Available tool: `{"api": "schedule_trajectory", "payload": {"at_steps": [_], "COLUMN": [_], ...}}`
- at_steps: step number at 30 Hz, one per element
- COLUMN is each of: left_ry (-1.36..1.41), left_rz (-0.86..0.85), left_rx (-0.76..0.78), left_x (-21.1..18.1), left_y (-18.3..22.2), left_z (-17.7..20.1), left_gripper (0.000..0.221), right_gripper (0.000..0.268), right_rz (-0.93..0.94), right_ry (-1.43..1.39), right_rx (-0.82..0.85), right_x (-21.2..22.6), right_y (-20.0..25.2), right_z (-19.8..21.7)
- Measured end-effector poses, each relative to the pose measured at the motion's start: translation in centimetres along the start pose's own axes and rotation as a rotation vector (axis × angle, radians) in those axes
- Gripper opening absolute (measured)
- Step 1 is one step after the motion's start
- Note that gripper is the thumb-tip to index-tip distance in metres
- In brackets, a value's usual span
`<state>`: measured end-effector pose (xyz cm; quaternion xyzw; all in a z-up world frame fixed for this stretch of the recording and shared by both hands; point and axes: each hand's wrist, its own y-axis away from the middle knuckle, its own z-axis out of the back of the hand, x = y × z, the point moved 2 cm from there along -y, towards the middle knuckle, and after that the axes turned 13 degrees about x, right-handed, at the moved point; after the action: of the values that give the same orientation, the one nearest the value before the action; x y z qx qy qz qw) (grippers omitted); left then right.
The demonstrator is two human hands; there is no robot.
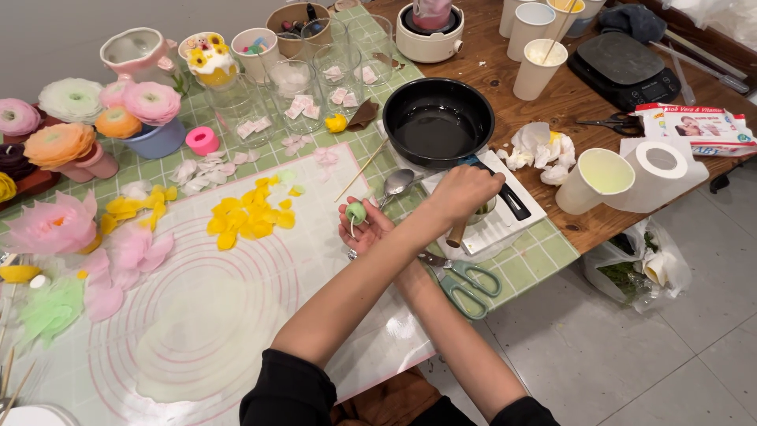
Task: Assembling a decorative wax flower by attaching petals to a core.
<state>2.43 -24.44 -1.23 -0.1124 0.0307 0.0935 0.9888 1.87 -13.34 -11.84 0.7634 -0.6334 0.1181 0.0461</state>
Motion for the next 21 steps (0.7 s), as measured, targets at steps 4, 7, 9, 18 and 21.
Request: {"api": "schedule_trajectory", "payload": {"at_steps": [4,7,9,18,21], "left_ry": [-0.037,-0.007,0.036,0.533,0.440], "left_rz": [-0.019,-0.026,-0.020,0.165,0.146], "left_rx": [0.012,-0.004,-0.019,-0.031,-0.044], "left_x": [0.0,0.1,0.1,2.5,2.3], "left_y": [-0.3,-0.2,0.0,3.8,4.4], "left_z": [-0.9,-0.5,0.2,8.1,8.8], "left_gripper": [0.010,0.005,0.005,0.032,0.032], "right_gripper": [0.032,0.039,0.046,0.041,0.037], "right_rz": [0.006,0.016,0.019,0.027,0.005], "right_ry": [-0.018,-0.044,-0.104,-0.013,-0.008], "right_rx": [-0.005,-0.071,-0.051,0.027,0.041], "right_x": [0.0,0.1,0.1,0.2,0.2], "right_y": [0.2,0.3,0.3,0.8,0.7], "right_z": [-0.3,-0.5,-0.6,-2.0,-1.9]}}
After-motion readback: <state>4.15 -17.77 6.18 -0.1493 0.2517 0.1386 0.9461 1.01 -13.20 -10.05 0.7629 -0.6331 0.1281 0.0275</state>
